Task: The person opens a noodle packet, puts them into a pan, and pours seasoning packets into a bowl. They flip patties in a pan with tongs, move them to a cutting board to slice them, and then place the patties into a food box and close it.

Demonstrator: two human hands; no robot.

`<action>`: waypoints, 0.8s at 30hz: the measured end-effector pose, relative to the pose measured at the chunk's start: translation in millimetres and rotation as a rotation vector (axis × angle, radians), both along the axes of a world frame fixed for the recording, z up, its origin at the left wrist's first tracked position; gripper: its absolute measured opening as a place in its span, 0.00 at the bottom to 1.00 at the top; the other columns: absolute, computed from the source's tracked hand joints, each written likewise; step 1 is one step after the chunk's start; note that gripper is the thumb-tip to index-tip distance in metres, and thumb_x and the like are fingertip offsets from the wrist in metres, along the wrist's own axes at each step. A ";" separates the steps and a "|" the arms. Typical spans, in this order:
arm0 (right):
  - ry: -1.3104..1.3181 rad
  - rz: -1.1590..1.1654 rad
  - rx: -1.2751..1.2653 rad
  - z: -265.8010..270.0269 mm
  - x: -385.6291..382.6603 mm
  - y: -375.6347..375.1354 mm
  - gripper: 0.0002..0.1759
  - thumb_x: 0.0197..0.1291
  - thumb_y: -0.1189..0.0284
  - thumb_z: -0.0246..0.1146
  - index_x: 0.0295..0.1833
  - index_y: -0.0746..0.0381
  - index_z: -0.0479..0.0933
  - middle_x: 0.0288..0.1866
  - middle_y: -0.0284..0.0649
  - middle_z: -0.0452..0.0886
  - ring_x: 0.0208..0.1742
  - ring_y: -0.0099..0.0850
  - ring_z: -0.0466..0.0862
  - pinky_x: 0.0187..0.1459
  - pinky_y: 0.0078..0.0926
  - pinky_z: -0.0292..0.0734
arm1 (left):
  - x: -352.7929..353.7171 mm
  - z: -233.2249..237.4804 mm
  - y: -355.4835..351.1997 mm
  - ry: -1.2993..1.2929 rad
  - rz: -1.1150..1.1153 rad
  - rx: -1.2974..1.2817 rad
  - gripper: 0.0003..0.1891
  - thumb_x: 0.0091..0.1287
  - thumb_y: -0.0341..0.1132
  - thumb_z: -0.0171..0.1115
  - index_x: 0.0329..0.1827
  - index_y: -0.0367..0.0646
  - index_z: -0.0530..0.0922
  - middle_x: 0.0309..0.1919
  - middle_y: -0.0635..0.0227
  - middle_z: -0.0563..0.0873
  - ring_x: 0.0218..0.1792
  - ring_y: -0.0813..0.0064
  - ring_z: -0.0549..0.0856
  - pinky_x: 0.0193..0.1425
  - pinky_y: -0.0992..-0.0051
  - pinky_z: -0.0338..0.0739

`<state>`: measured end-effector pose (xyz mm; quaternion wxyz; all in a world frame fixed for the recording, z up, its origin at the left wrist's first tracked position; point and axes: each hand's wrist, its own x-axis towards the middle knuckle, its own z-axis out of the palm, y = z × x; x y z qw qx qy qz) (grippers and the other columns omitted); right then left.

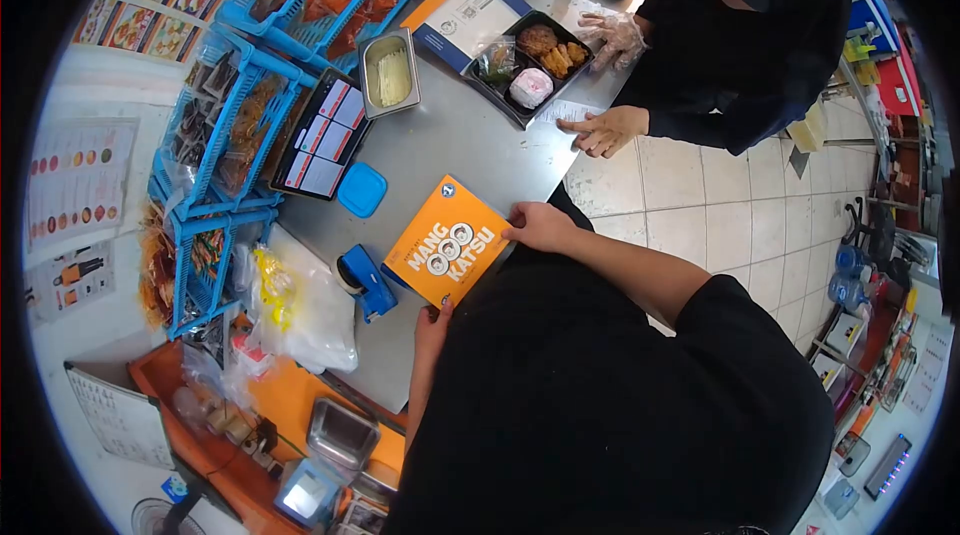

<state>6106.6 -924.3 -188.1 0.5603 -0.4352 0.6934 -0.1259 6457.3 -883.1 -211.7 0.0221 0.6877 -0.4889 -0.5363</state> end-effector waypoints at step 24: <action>0.123 0.055 -0.256 -25.1 29.1 -20.2 0.33 0.66 0.53 0.66 0.65 0.67 0.71 0.60 0.59 0.75 0.64 0.56 0.75 0.67 0.48 0.72 | -19.2 -15.3 -14.4 0.648 0.506 -0.139 0.19 0.79 0.36 0.57 0.68 0.38 0.71 0.57 0.56 0.81 0.58 0.62 0.82 0.63 0.60 0.79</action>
